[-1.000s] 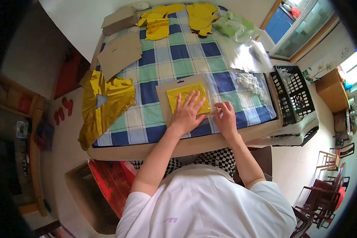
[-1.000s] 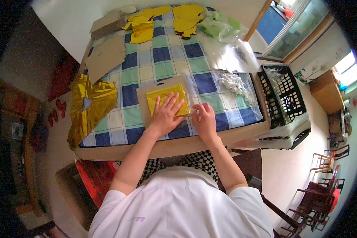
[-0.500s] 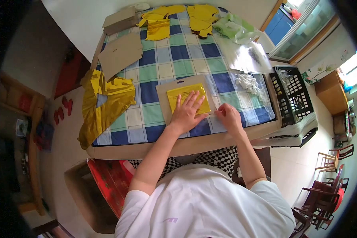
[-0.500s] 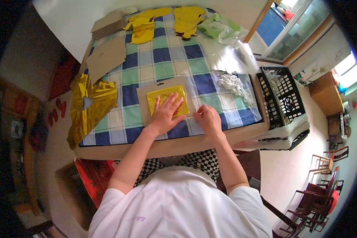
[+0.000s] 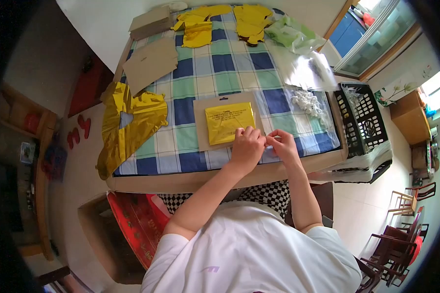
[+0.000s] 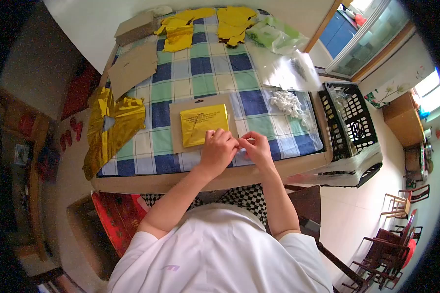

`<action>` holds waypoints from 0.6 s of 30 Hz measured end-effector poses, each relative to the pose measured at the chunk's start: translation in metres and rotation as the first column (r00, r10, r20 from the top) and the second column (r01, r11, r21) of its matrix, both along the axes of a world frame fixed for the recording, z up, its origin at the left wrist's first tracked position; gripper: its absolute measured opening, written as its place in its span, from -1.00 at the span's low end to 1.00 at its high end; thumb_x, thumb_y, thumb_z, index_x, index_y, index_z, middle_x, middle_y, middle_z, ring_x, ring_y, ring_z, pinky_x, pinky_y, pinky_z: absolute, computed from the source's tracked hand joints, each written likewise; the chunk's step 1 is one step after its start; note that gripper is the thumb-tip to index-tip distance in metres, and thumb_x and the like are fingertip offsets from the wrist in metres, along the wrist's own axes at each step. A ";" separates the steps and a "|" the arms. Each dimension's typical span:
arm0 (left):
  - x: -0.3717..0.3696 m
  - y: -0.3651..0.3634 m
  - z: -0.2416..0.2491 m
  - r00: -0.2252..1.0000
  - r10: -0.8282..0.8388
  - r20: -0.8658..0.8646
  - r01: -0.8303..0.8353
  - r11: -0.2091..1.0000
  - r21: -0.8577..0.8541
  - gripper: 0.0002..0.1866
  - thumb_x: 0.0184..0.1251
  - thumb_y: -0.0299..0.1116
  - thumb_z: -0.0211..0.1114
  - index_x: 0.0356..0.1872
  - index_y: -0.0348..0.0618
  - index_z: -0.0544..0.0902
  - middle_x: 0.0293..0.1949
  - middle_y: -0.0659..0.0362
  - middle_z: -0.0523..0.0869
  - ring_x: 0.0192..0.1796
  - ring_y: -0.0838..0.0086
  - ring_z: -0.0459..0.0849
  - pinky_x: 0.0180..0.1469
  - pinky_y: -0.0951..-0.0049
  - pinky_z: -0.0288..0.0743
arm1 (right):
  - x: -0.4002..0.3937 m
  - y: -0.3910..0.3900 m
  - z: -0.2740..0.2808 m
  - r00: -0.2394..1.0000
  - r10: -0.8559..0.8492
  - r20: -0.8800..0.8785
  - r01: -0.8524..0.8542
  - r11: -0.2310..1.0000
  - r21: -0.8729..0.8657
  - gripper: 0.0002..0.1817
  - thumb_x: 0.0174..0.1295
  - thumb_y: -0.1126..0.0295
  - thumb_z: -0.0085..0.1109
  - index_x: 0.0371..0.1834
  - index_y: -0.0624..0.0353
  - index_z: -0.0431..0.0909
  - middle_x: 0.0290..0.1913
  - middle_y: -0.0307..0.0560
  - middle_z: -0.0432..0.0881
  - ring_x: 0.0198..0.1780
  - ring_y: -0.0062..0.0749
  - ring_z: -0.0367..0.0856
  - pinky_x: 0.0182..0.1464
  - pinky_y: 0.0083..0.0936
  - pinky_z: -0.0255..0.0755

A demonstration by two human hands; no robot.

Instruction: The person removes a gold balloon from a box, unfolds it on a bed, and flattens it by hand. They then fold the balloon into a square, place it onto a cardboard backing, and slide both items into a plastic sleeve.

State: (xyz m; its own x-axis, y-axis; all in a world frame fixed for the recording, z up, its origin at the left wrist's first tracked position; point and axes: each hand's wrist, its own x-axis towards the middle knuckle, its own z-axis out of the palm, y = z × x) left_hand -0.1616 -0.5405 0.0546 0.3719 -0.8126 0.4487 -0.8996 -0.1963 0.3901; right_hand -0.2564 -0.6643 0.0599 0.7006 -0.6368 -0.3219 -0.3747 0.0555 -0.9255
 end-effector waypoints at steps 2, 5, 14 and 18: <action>-0.001 -0.002 0.001 0.998 -0.007 0.058 0.005 1.000 0.031 -0.90 0.02 -0.34 0.39 -0.47 -0.06 0.64 -0.38 0.26 0.58 -0.14 0.37 0.52 0.03 0.23 0.27 | 0.000 0.002 0.001 1.000 -0.019 -0.013 0.019 1.000 0.003 -0.86 0.17 0.42 0.23 -0.35 0.28 0.57 -0.48 -0.17 0.69 -0.53 -0.72 0.50 -0.56 -0.70 0.29; -0.005 -0.005 -0.007 0.996 0.000 0.092 -0.002 1.000 0.025 -0.92 0.08 -0.36 0.32 -0.46 -0.10 0.61 -0.38 0.22 0.57 -0.16 0.35 0.52 0.02 0.22 0.27 | 0.002 0.003 0.000 0.999 -0.038 -0.025 0.038 0.999 -0.021 -0.87 0.17 0.42 0.22 -0.36 0.28 0.57 -0.49 -0.18 0.69 -0.54 -0.74 0.48 -0.57 -0.71 0.26; -0.006 0.009 0.006 0.997 -0.021 -0.079 0.020 1.000 -0.018 -0.93 0.09 -0.39 0.32 -0.46 -0.09 0.59 -0.40 0.20 0.56 -0.17 0.34 0.52 0.01 0.26 0.29 | 0.001 -0.004 -0.009 0.998 -0.048 -0.034 0.045 0.996 -0.076 -0.86 0.21 0.38 0.22 -0.34 0.23 0.56 -0.49 -0.16 0.70 -0.65 -0.74 0.41 -0.68 -0.71 0.21; 0.005 0.026 0.016 0.964 0.035 -0.264 -0.044 0.999 -0.027 -0.92 0.06 -0.38 0.35 -0.47 -0.06 0.60 -0.40 0.21 0.56 -0.18 0.35 0.53 -0.03 0.28 0.33 | 0.001 -0.003 -0.007 1.000 0.012 -0.002 -0.012 0.999 -0.042 -0.86 0.22 0.38 0.22 -0.34 0.24 0.55 -0.49 -0.15 0.71 -0.67 -0.75 0.39 -0.69 -0.74 0.20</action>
State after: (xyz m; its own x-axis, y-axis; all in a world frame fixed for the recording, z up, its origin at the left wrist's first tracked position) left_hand -0.1564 -0.5148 0.0701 0.5119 -0.7816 0.3565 -0.7558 -0.2125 0.6194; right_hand -0.2553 -0.6669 0.0525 0.7076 -0.6414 -0.2964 -0.3769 0.0122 -0.9262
